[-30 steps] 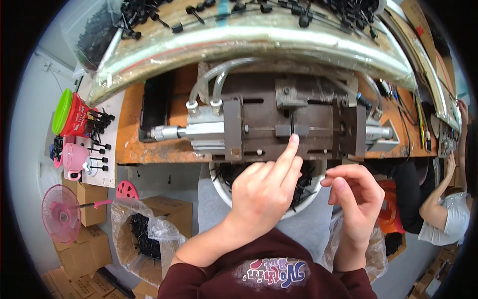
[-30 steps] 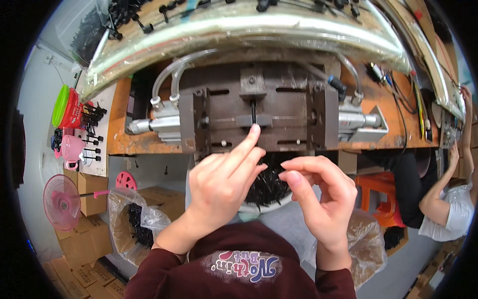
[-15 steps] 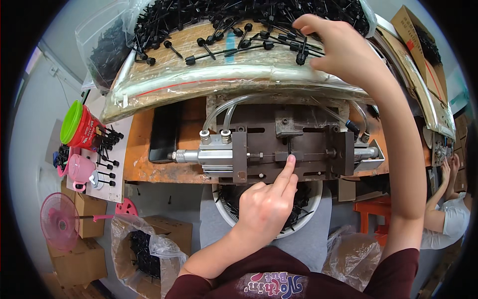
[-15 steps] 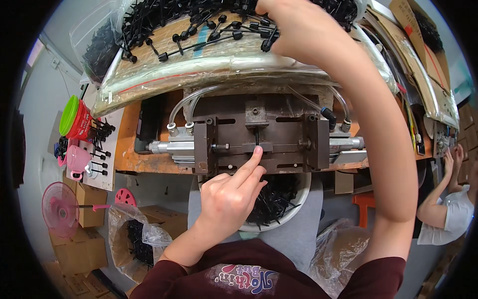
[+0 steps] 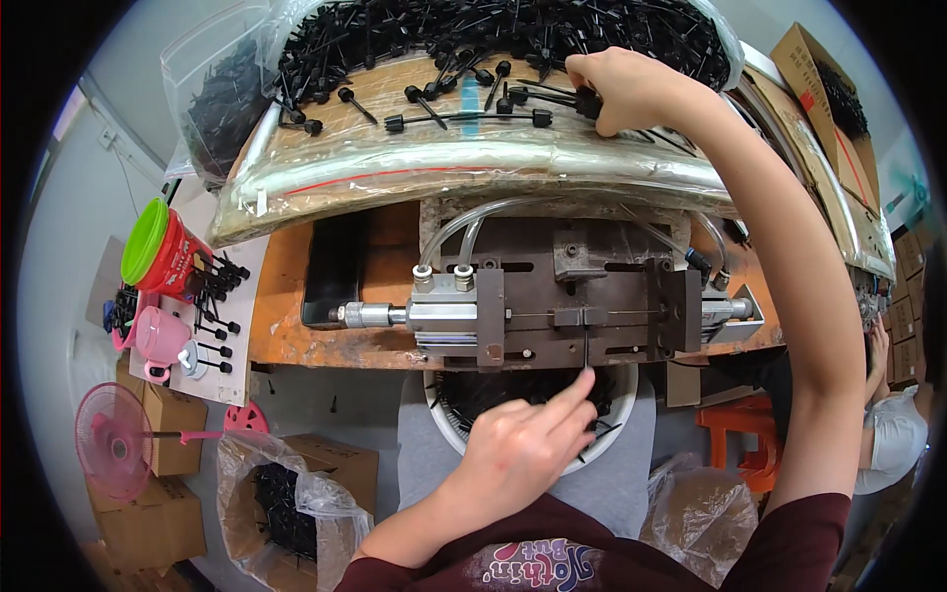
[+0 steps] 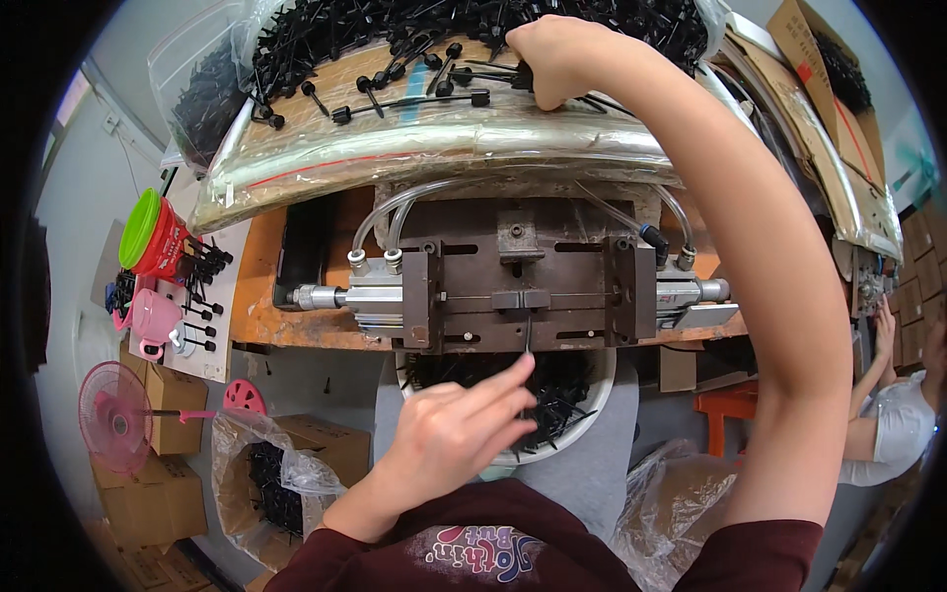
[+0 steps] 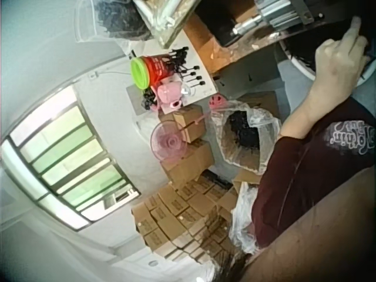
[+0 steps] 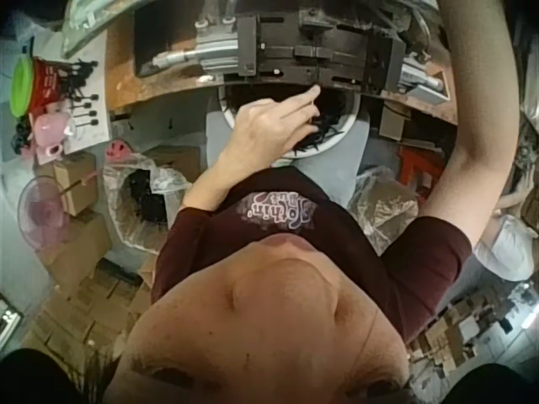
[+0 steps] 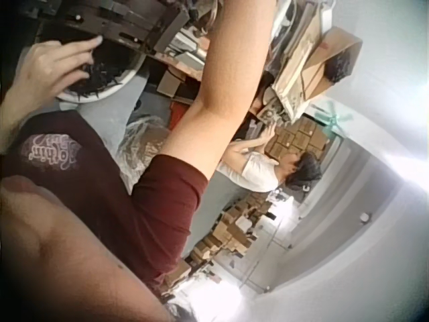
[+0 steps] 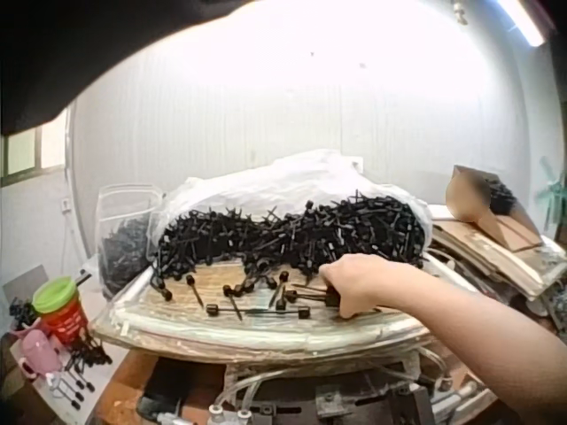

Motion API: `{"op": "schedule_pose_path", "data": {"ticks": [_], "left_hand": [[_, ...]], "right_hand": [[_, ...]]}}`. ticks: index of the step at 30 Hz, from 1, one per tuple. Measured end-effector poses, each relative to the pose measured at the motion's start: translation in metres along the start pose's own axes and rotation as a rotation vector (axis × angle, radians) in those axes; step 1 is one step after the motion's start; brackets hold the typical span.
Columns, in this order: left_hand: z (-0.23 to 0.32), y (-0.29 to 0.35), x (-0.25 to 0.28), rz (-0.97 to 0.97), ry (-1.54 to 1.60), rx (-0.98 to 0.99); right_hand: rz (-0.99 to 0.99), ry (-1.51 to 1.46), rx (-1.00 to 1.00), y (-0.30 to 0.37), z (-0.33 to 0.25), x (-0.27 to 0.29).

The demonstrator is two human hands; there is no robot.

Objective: The recorder uses a pneumatic press to assemble small black components.

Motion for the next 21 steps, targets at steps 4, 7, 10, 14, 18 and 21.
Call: {"op": "schedule_pose_path", "data": {"ticks": [4,7,10,14,18,21], "left_hand": [[0.007,0.023,-0.015,-0.116,0.092,-0.045],[0.002,0.033,-0.018,-0.149,0.100,-0.035],[-0.001,0.039,-0.022,-0.196,0.107,-0.027],[-0.001,0.044,-0.027,-0.219,0.128,-0.025],[0.005,0.043,-0.035,-0.261,0.149,-0.041],[0.004,0.047,-0.038,-0.267,0.149,-0.044]], "right_hand": [[-0.040,-0.056,0.040,0.006,0.007,0.001],[-0.062,-0.101,0.029,0.015,0.015,0.010],[-0.077,-0.078,0.049,0.023,0.037,0.014],[-0.197,-0.126,-0.115,0.032,0.053,-0.003],[-0.044,-0.087,0.061,0.024,0.038,-0.009],[-0.034,-0.083,0.093,0.023,0.024,-0.006]]}}
Point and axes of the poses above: each hand's wrist, its own y-axis away from the middle knuckle, its own x-axis out of the back of the hand, z = x × y, the point moved 10 cm from there along -y, towards the middle knuckle, and after that the axes turned 6 degrees about z, right-handed, at the moved point
